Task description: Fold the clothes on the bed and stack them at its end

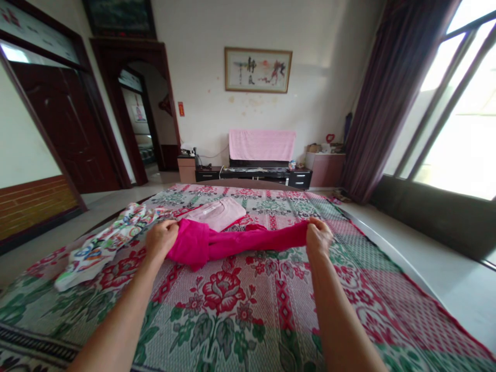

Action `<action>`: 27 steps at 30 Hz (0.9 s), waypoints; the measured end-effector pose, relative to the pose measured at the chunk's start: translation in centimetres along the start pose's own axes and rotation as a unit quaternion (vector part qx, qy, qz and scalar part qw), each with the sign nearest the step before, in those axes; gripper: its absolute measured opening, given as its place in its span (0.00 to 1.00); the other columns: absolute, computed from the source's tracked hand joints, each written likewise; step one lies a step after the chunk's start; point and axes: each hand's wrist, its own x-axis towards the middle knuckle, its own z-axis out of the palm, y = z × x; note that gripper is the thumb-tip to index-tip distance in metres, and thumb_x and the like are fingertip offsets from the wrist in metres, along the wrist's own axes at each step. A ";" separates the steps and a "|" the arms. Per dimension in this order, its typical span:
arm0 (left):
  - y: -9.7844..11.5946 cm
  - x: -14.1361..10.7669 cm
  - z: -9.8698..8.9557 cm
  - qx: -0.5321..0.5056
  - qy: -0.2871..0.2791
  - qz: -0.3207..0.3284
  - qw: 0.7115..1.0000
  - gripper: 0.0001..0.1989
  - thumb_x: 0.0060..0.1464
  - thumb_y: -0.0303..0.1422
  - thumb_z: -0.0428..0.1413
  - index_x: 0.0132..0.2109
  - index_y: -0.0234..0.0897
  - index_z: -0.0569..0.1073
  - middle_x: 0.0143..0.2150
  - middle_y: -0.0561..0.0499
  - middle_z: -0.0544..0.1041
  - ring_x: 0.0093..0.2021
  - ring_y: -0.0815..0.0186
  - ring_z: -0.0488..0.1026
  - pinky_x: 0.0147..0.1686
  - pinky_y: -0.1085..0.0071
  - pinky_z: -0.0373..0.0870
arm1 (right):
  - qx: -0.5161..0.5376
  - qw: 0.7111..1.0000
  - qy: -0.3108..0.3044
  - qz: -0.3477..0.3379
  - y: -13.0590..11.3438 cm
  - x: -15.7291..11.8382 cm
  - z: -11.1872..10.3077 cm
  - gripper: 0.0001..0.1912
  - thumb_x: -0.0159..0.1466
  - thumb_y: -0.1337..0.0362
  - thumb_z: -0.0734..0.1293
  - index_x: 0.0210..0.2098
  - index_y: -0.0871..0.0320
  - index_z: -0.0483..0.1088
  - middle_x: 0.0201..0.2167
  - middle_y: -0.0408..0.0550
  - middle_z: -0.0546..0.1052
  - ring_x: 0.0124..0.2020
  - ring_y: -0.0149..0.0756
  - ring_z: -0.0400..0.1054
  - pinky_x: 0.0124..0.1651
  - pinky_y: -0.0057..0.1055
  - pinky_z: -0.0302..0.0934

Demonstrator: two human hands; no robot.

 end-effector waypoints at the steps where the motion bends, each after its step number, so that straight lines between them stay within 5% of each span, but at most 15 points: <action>1: 0.5 -0.3 -0.1 0.011 0.009 0.007 1.000 0.18 0.53 0.35 0.48 0.44 0.39 0.79 0.38 0.45 0.81 0.38 0.58 0.75 0.36 0.67 0.69 | -0.042 0.999 -0.016 -0.003 0.2 -0.1 0.0 0.22 0.49 0.62 0.60 0.39 0.62 0.76 0.34 0.50 0.79 0.34 0.40 0.72 0.38 0.32 0.66; 5: 3.1 -1.3 -0.8 0.051 0.056 0.072 0.994 0.18 0.55 0.34 0.47 0.47 0.38 0.77 0.45 0.44 0.79 0.46 0.58 0.74 0.44 0.68 0.68 | -0.122 0.988 -0.074 -0.061 -0.2 -1.1 0.4 0.23 0.51 0.63 0.60 0.42 0.61 0.77 0.38 0.52 0.80 0.41 0.43 0.73 0.47 0.34 0.64; 9: 5.1 -2.8 -1.1 0.100 -0.104 0.101 0.984 0.18 0.56 0.42 0.47 0.40 0.40 0.78 0.38 0.44 0.80 0.40 0.55 0.76 0.40 0.65 0.69 | -0.165 0.955 -0.217 -0.121 -1.3 -3.5 1.8 0.19 0.54 0.64 0.60 0.41 0.58 0.77 0.37 0.49 0.81 0.39 0.40 0.73 0.45 0.31 0.63; 13: 5.8 -4.7 -0.1 0.135 -0.200 0.137 0.961 0.25 0.53 0.48 0.51 0.50 0.34 0.74 0.45 0.37 0.79 0.47 0.51 0.75 0.45 0.61 0.69 | -0.288 0.878 -0.344 -0.166 -1.6 -6.1 2.8 0.15 0.58 0.60 0.62 0.38 0.54 0.79 0.34 0.47 0.81 0.38 0.40 0.74 0.41 0.29 0.62; 16: 5.9 -5.7 1.0 0.164 -0.209 0.149 0.952 0.23 0.54 0.39 0.51 0.53 0.30 0.71 0.45 0.34 0.78 0.48 0.51 0.75 0.44 0.61 0.69 | -0.352 0.826 -0.395 -0.195 -1.1 -7.2 2.9 0.14 0.58 0.56 0.64 0.37 0.53 0.79 0.32 0.47 0.81 0.37 0.40 0.74 0.39 0.29 0.61; 19: 5.8 -5.5 1.5 0.165 -0.189 0.140 0.958 0.20 0.53 0.27 0.48 0.52 0.31 0.72 0.43 0.36 0.79 0.45 0.55 0.77 0.43 0.64 0.70 | -0.367 0.804 -0.418 -0.211 -0.6 -7.4 2.9 0.11 0.55 0.60 0.66 0.34 0.51 0.80 0.31 0.45 0.81 0.36 0.41 0.74 0.38 0.29 0.61; 21: 5.3 -4.3 1.2 0.135 -0.185 0.126 0.965 0.20 0.51 0.25 0.48 0.50 0.33 0.75 0.43 0.39 0.80 0.45 0.57 0.77 0.44 0.67 0.69 | -0.352 0.822 -0.404 -0.193 -0.5 -7.0 2.8 0.10 0.55 0.62 0.66 0.31 0.51 0.80 0.30 0.45 0.81 0.35 0.40 0.74 0.38 0.29 0.61; 24: 3.7 -1.6 -0.2 0.057 -0.165 0.095 0.980 0.21 0.51 0.26 0.48 0.49 0.37 0.77 0.42 0.44 0.81 0.45 0.59 0.77 0.45 0.70 0.70 | -0.272 0.900 -0.315 -0.129 -0.8 -5.5 2.5 0.13 0.56 0.58 0.65 0.33 0.52 0.81 0.29 0.45 0.81 0.34 0.40 0.73 0.37 0.30 0.62; 27: 1.4 0.7 -1.9 -0.039 -0.031 0.035 0.998 0.21 0.51 0.27 0.47 0.49 0.38 0.78 0.41 0.47 0.81 0.45 0.60 0.76 0.46 0.69 0.70 | -0.137 0.966 -0.207 -0.072 -1.0 -3.6 1.9 0.20 0.54 0.52 0.65 0.39 0.56 0.80 0.27 0.46 0.80 0.32 0.39 0.72 0.33 0.29 0.63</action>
